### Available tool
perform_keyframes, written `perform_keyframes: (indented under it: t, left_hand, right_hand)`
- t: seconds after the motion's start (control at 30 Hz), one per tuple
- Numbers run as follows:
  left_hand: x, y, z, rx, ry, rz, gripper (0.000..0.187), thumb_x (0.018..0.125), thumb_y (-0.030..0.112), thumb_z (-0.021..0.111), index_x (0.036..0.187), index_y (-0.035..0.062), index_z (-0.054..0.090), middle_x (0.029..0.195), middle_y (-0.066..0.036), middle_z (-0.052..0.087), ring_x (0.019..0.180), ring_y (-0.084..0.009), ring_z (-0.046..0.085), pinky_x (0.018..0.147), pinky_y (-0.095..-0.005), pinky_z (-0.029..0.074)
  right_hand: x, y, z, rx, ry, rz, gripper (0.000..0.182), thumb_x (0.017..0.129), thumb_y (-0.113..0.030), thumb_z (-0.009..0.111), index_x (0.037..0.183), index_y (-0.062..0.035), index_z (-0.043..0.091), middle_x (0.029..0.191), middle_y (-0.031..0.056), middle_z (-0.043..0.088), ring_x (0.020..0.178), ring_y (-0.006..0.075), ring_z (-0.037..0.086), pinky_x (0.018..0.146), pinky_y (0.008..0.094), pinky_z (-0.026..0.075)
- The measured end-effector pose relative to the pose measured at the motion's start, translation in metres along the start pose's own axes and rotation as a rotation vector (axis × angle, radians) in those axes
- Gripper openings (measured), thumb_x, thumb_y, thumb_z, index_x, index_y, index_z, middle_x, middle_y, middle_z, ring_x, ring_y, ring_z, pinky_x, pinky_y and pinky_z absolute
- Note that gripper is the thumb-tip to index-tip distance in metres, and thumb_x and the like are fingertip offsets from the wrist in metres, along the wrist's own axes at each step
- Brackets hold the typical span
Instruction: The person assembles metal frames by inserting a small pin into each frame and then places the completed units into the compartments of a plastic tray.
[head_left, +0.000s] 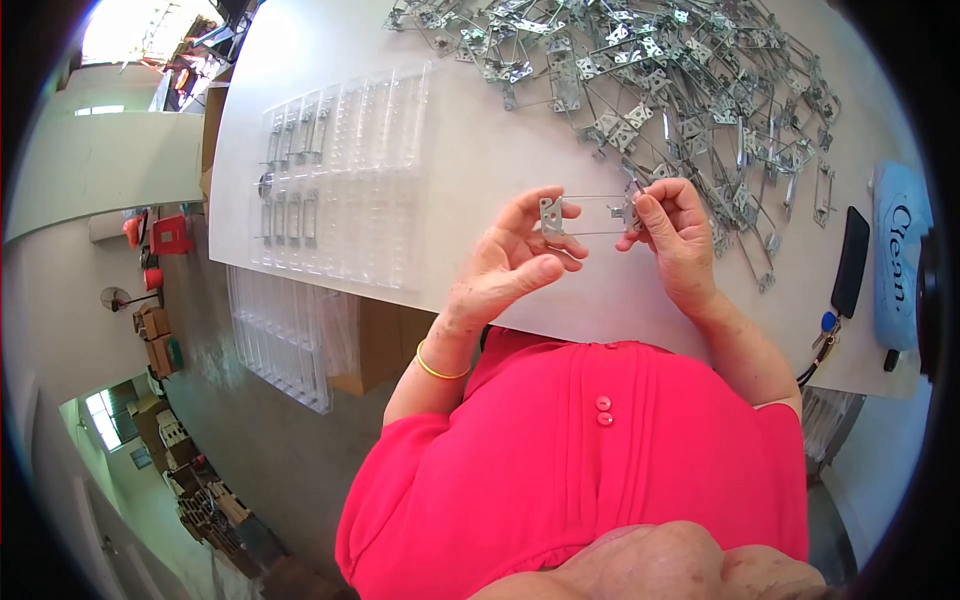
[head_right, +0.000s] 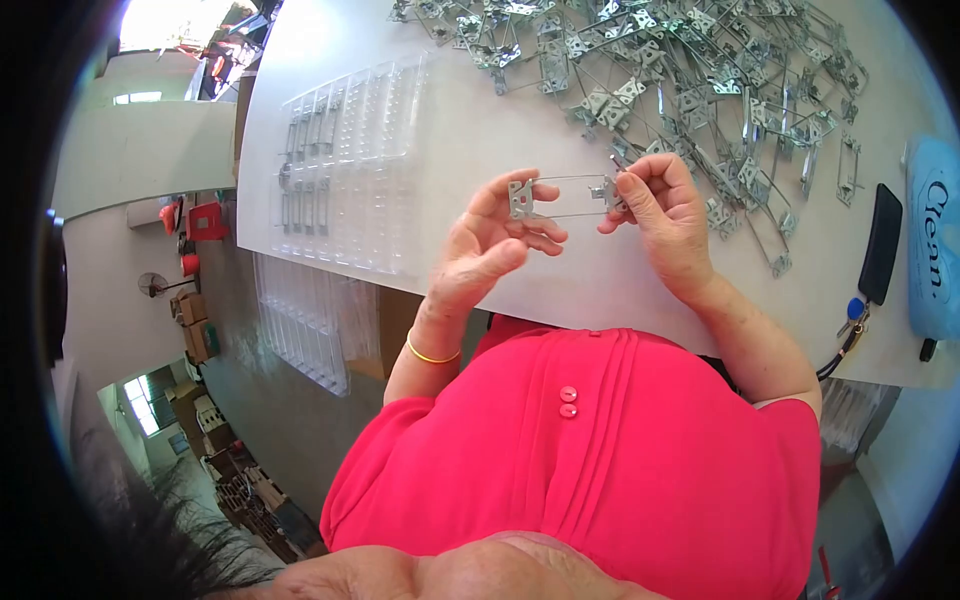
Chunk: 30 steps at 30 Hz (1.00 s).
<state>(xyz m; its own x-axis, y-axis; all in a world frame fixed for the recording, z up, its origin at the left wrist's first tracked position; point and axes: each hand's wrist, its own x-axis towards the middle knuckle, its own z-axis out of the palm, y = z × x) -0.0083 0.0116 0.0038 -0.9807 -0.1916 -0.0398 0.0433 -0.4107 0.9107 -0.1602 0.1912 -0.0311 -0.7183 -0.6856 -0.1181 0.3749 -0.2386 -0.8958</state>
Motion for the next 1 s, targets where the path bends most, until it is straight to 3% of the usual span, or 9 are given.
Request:
perform_keyframes:
  t: [0.1,0.33,0.43,0.53,0.6,0.63,0.7,0.8,1.0]
  left_hand:
    - [0.0,-0.014,0.013,-0.042,0.03,-0.058,0.063,0.101,0.018,0.063,0.154,0.0011,0.033,0.143,-0.017,0.049,0.111,-0.0273,0.066,0.091,-0.0422,0.057]
    - [0.002,-0.038,0.002,-0.198,0.05,-0.079,0.055,0.103,0.02,0.061,0.151,0.0057,0.039,0.144,-0.015,0.049,0.109,-0.0221,0.064,0.094,-0.0384,0.054]
    - [0.005,-0.043,0.003,-0.03,0.142,0.064,0.047,0.105,0.022,0.056,0.147,0.0056,0.043,0.143,-0.014,0.048,0.104,-0.0205,0.062,0.093,-0.0372,0.053]
    - [0.008,-0.033,0.004,-0.055,0.223,0.146,0.037,0.109,0.027,0.047,0.138,0.0037,0.049,0.13,-0.016,0.058,0.1,-0.0187,0.059,0.089,-0.0346,0.052]
    - [0.007,-0.025,-0.005,-0.13,0.142,-0.069,0.037,0.111,0.031,0.038,0.129,0.0017,0.052,0.105,-0.013,0.065,0.089,-0.0156,0.059,0.079,-0.0305,0.051]
    - [0.006,-0.025,-0.002,-0.13,0.142,-0.072,0.037,0.111,0.031,0.038,0.129,0.0017,0.052,0.105,-0.013,0.065,0.089,-0.0156,0.059,0.079,-0.0305,0.051]
    - [0.003,-0.024,0.006,0.043,0.194,-0.25,0.038,0.111,0.033,0.035,0.119,0.0011,0.055,0.083,-0.008,0.063,0.074,-0.0125,0.057,0.067,-0.0266,0.047]
    - [0.001,-0.023,0.012,0.177,0.162,-0.234,0.04,0.111,0.035,0.036,0.114,0.0012,0.057,0.078,-0.004,0.058,0.062,-0.0101,0.052,0.059,-0.0245,0.043]
    - [-0.001,-0.024,0.015,0.294,0.182,-0.215,0.04,0.111,0.037,0.038,0.111,0.0024,0.058,0.076,-0.002,0.057,0.062,-0.0076,0.049,0.056,-0.0226,0.04]
  right_hand:
    - [-0.002,0.002,0.0,0.04,-0.015,0.054,0.016,0.102,-0.017,0.062,0.107,-0.0055,0.052,0.093,0.0044,0.062,0.076,0.0134,0.066,0.069,0.0291,0.059]
    - [-0.004,0.005,0.004,0.055,-0.069,0.127,0.015,0.102,-0.016,0.062,0.106,-0.0049,0.053,0.093,0.0058,0.063,0.078,0.0135,0.067,0.068,0.0294,0.06]
    - [-0.005,0.005,0.003,-0.003,-0.188,0.243,0.014,0.104,-0.017,0.058,0.106,-0.0055,0.052,0.089,0.0053,0.063,0.075,0.0129,0.066,0.066,0.0302,0.059]
    - [-0.008,0.006,0.009,-0.091,-0.193,0.211,0.015,0.106,-0.019,0.054,0.107,-0.0046,0.052,0.083,0.0056,0.062,0.068,0.0125,0.063,0.06,0.027,0.055]
    - [-0.008,0.006,0.004,-0.121,-0.204,0.214,0.015,0.106,-0.02,0.055,0.106,-0.0045,0.053,0.079,0.0043,0.062,0.063,0.0112,0.061,0.057,0.0255,0.052]
    - [-0.008,0.005,0.003,-0.15,-0.213,0.216,0.015,0.106,-0.02,0.055,0.105,-0.0044,0.054,0.075,0.0031,0.061,0.058,0.0099,0.059,0.054,0.024,0.049]
    - [-0.01,0.001,0.005,-0.134,-0.207,0.244,0.016,0.106,-0.021,0.054,0.105,-0.0049,0.054,0.072,0.0024,0.06,0.055,0.009,0.056,0.051,0.0235,0.047]
    - [-0.011,-0.004,0.006,-0.145,-0.216,0.288,0.017,0.107,-0.022,0.053,0.106,-0.0058,0.055,0.068,0.0014,0.059,0.052,0.0076,0.053,0.048,0.0225,0.043]
    - [-0.013,-0.008,0.007,-0.194,-0.252,0.308,0.016,0.106,-0.023,0.054,0.106,-0.0068,0.056,0.065,0.0006,0.057,0.049,0.0062,0.051,0.045,0.0209,0.041]
